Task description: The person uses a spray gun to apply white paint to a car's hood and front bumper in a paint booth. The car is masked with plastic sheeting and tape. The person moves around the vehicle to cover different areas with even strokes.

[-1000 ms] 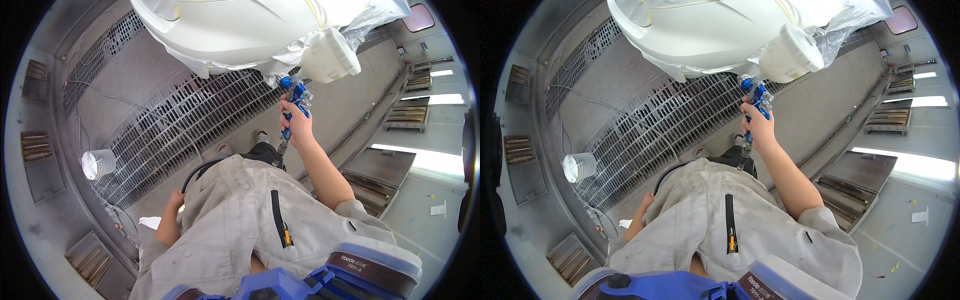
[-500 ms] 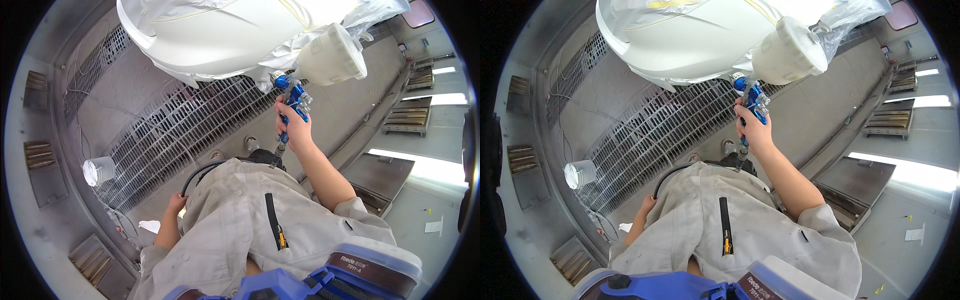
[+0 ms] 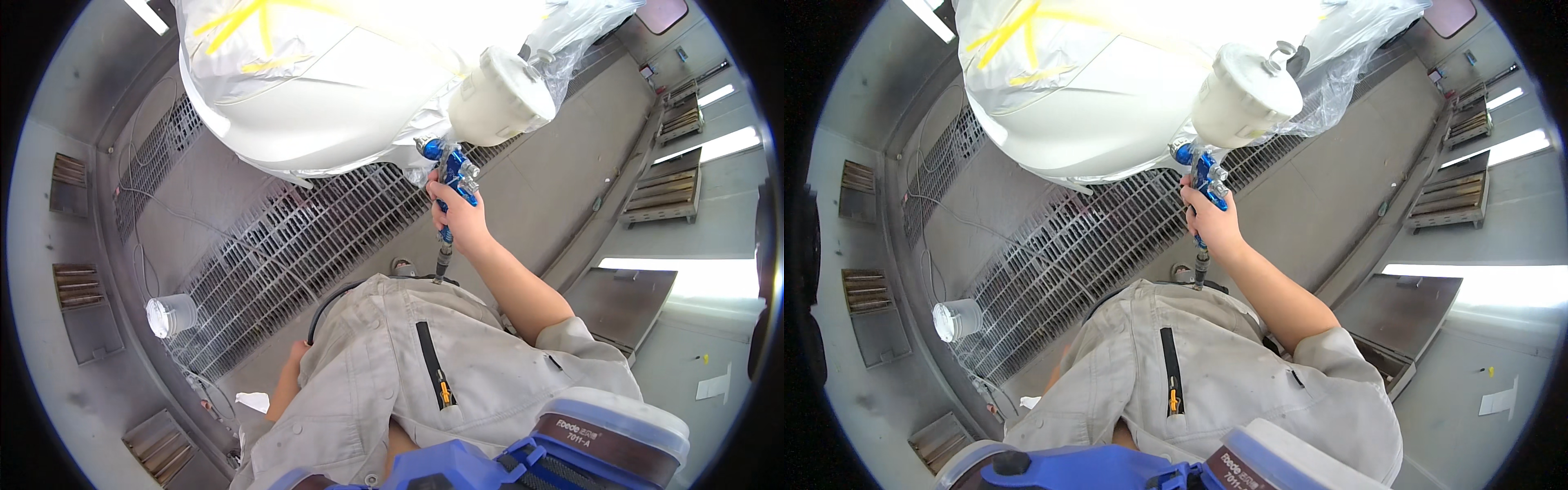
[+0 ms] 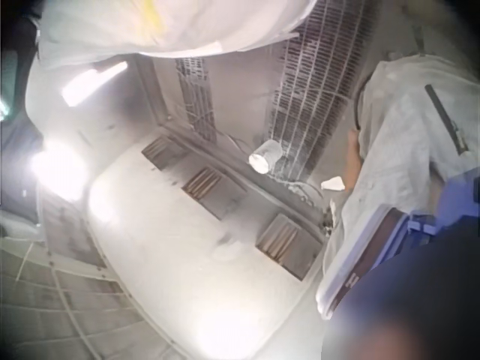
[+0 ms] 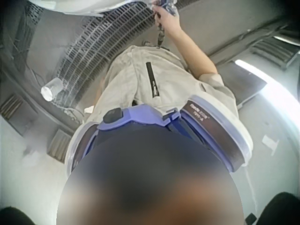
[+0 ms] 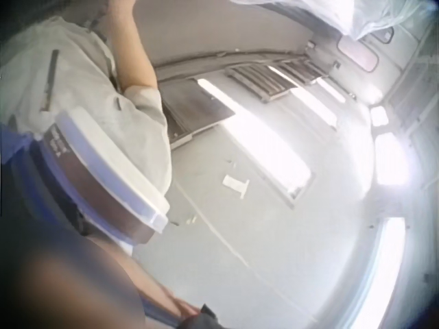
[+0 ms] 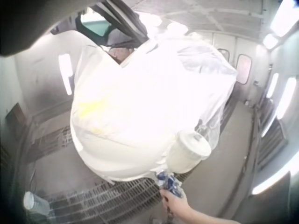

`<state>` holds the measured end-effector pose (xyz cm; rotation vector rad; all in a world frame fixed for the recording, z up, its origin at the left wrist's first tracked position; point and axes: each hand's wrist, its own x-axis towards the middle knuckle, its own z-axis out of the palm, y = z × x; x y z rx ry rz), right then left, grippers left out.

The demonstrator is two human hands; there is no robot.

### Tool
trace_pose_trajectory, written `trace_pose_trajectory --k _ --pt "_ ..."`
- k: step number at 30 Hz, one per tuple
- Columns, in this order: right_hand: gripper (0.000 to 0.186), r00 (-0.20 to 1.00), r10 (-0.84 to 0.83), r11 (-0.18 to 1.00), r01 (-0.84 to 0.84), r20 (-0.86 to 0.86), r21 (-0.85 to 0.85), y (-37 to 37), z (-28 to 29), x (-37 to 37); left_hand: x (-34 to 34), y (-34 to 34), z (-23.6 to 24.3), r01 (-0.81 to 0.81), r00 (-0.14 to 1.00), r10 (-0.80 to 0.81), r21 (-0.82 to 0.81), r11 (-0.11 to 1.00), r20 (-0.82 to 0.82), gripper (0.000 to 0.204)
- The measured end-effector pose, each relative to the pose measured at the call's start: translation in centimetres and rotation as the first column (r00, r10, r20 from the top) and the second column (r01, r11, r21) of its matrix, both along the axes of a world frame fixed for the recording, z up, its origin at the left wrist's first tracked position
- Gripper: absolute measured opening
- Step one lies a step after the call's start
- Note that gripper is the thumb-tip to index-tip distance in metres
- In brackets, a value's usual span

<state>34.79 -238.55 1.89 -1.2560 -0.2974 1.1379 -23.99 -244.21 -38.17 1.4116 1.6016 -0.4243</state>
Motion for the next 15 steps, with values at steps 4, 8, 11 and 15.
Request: trace_pose_trajectory --k 4,8,11,15 --pt "0.019 1.000 0.005 1.000 -0.005 0.002 0.003 -0.5 -0.2 2.3 2.2 -0.9 0.1 0.010 0.999 -0.010 0.000 1.000 -0.037 0.039" --pt "0.020 1.000 0.002 1.000 -0.002 -0.013 0.007 -1.0 -0.4 3.9 3.9 -2.3 -0.5 0.057 0.998 -0.057 0.024 0.998 -0.016 0.039" --pt "0.020 1.000 0.002 1.000 -0.002 -0.016 0.003 -1.2 -0.4 4.8 4.4 -3.5 0.0 0.029 0.999 -0.029 0.012 0.999 -0.018 0.038" --pt "0.019 1.000 0.029 0.999 -0.029 -0.003 0.015 -1.0 -0.5 5.5 5.5 -3.9 1.3 -0.064 0.998 0.064 -0.054 0.996 -0.011 0.036"
